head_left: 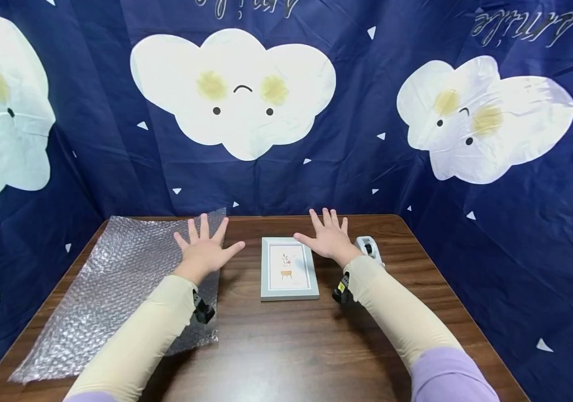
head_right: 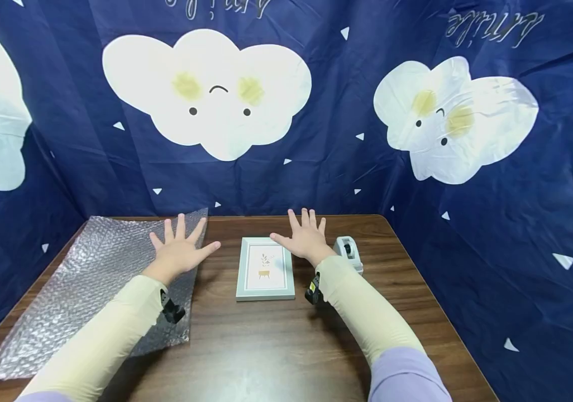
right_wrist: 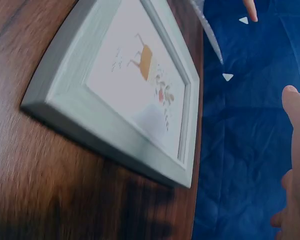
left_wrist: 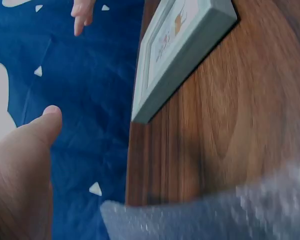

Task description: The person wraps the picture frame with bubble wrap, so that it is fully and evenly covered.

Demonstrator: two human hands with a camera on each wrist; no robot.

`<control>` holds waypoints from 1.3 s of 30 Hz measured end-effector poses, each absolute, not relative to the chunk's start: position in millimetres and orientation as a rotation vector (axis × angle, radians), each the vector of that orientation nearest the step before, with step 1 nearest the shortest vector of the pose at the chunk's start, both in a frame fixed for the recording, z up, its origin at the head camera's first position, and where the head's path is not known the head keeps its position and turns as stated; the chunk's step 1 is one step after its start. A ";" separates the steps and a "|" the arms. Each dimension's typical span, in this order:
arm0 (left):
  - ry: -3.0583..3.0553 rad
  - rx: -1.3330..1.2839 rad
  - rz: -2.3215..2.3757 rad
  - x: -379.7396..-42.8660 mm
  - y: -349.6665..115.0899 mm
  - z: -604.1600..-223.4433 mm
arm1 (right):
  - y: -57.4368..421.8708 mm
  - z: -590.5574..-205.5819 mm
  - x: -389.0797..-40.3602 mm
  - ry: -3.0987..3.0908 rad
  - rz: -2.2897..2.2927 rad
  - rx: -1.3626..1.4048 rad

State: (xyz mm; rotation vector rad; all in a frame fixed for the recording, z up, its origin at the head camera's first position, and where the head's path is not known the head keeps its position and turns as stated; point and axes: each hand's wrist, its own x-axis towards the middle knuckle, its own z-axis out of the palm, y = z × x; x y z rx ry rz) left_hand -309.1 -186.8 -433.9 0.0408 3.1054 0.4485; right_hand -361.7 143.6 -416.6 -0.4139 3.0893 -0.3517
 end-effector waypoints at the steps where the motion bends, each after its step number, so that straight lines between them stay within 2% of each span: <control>1: 3.109 0.038 0.445 -308.9 -191.4 -434.0 | 142.3 -416.9 -361.9 3.090 -0.359 -0.415; 19: 3.137 -0.127 0.489 -276.1 -299.6 -445.7 | 98.5 -425.2 -354.6 3.091 -0.403 -0.540; 29: 3.149 -0.247 0.491 -229.4 -356.5 -467.4 | 48.5 -437.3 -355.3 3.027 -0.410 -0.624; 39: 3.096 -0.314 0.470 -192.7 -378.4 -492.2 | -4.1 -455.3 -347.2 3.008 -0.297 -0.757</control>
